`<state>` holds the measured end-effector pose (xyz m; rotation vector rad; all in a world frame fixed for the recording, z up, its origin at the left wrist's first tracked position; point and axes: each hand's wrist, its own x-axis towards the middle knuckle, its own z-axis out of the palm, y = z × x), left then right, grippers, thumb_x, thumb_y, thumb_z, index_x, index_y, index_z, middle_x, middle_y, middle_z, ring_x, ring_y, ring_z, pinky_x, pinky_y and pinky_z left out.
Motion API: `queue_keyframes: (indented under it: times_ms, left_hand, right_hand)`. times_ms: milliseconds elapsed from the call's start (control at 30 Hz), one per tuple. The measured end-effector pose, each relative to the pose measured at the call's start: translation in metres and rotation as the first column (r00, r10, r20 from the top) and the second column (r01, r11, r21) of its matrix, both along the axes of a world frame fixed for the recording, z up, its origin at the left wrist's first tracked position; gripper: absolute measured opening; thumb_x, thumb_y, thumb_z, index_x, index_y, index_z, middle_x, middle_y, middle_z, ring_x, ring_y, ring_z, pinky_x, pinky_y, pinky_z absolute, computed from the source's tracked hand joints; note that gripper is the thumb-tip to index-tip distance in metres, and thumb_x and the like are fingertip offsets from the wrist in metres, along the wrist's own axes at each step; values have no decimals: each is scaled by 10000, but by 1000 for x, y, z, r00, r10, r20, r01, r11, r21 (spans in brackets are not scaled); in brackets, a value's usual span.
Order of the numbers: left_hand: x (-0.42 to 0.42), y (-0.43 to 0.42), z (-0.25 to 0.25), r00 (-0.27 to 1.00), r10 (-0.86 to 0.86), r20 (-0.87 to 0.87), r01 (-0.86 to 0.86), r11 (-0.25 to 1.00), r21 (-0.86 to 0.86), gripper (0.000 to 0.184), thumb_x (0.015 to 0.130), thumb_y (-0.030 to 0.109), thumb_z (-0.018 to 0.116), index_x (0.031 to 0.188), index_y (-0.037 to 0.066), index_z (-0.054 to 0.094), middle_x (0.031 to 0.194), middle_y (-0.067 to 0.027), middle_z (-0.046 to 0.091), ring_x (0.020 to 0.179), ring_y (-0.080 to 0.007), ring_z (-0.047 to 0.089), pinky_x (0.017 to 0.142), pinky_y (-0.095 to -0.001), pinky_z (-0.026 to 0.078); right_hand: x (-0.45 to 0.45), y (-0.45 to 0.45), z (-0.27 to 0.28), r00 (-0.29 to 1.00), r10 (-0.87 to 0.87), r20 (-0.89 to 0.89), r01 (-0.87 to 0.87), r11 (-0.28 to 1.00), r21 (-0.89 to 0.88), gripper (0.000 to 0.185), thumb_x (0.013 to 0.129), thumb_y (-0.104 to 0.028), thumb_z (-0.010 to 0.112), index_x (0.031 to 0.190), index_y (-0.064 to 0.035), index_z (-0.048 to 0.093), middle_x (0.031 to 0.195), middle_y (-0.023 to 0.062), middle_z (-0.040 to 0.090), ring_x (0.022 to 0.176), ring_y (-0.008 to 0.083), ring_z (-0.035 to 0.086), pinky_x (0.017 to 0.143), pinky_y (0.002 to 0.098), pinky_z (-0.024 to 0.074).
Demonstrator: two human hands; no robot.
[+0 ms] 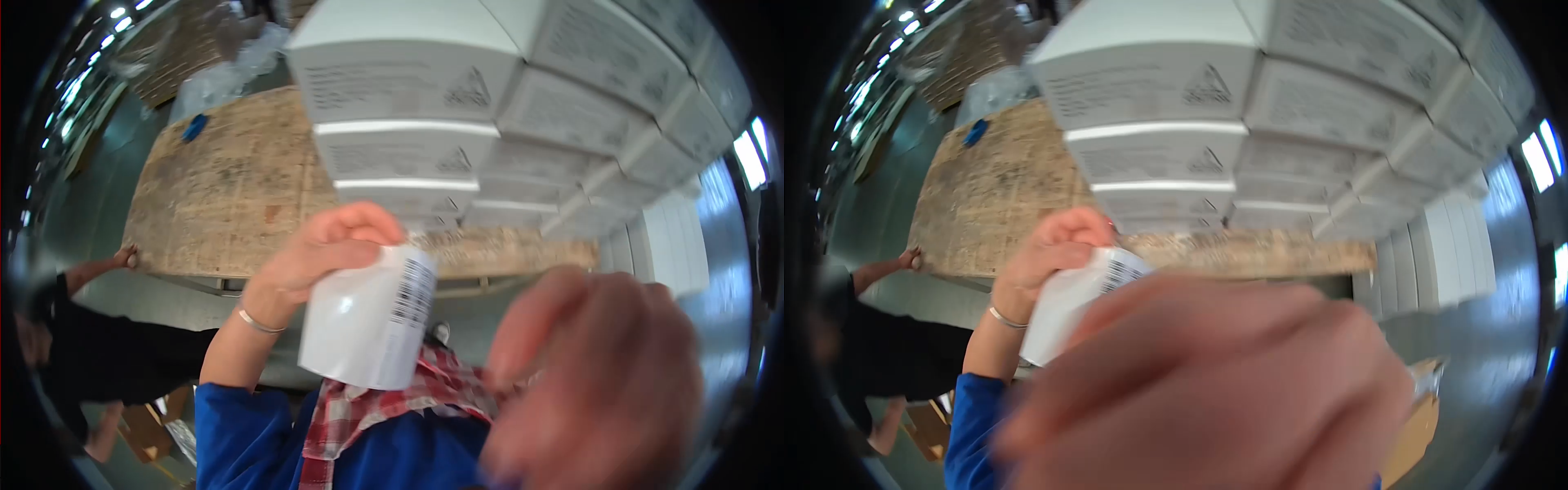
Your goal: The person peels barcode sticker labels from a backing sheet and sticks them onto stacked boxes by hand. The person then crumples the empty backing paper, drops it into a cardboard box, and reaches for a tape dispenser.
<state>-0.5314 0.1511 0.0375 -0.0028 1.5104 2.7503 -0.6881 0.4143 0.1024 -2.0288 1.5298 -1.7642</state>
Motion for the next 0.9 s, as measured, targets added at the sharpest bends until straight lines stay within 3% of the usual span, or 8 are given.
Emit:
queue_keyframes:
  times_ms: [100,200,433,533,667,767,833,900]
  left_hand:
    - [12,13,-9,1000,20,-4,-20,1000,24,225,833,48,632,1044,4,568,990,-96,665,868,-122,634,769,-249,512]
    - [14,7,-8,976,202,-80,-207,977,-58,206,826,69,648,1009,6,578,968,-99,660,851,-121,629,757,-253,503]
    - [31,34,-3,944,329,20,-330,943,37,197,842,81,653,1012,8,585,954,-71,651,855,-111,621,752,-251,492]
    - [35,47,-5,862,491,128,-494,869,-5,229,785,116,705,934,-4,579,829,-67,650,723,-112,617,648,-214,486]
    - [45,43,-23,942,332,54,-337,927,163,209,870,84,629,1058,8,578,993,-46,644,928,-105,605,811,-251,488]
    - [47,45,-21,863,492,111,-501,863,65,227,829,107,678,1014,8,591,952,-49,642,819,-105,607,737,-242,495]
    - [54,36,-21,840,542,36,-527,829,-190,238,838,102,675,1044,18,589,973,-32,631,865,-86,599,771,-248,498]
    - [60,39,-32,870,487,81,-493,866,83,229,851,119,670,1044,27,586,955,-18,628,862,-76,599,763,-245,499]
  right_hand:
    - [14,-4,-24,985,-151,87,146,987,67,131,775,-148,656,829,-33,623,1002,141,612,995,303,573,853,402,470]
    - [-22,18,-27,989,-132,62,133,991,-14,142,781,-159,652,836,-31,623,1000,146,614,989,305,578,849,402,474]
    - [-42,34,-35,987,140,83,-135,989,-59,168,796,-183,643,852,-26,621,995,158,618,975,312,588,840,402,483]
    - [-60,44,-45,952,300,58,-296,953,-63,179,803,-193,639,859,-24,620,993,163,620,970,314,592,836,401,487]
    - [-35,-27,-23,892,450,41,-449,893,-24,195,811,-207,633,868,-21,619,990,170,623,962,318,598,831,401,492]
    - [-106,8,-41,842,539,22,-537,842,-47,207,818,-217,629,875,-19,618,988,175,625,956,321,602,828,401,496]
    - [-159,-19,-61,800,593,93,-581,804,-130,215,822,-224,627,879,-17,618,986,178,626,952,322,605,825,401,498]
    - [-151,-57,-69,732,648,210,-662,750,-9,223,826,-231,624,884,-16,617,985,182,627,949,324,608,822,401,501]
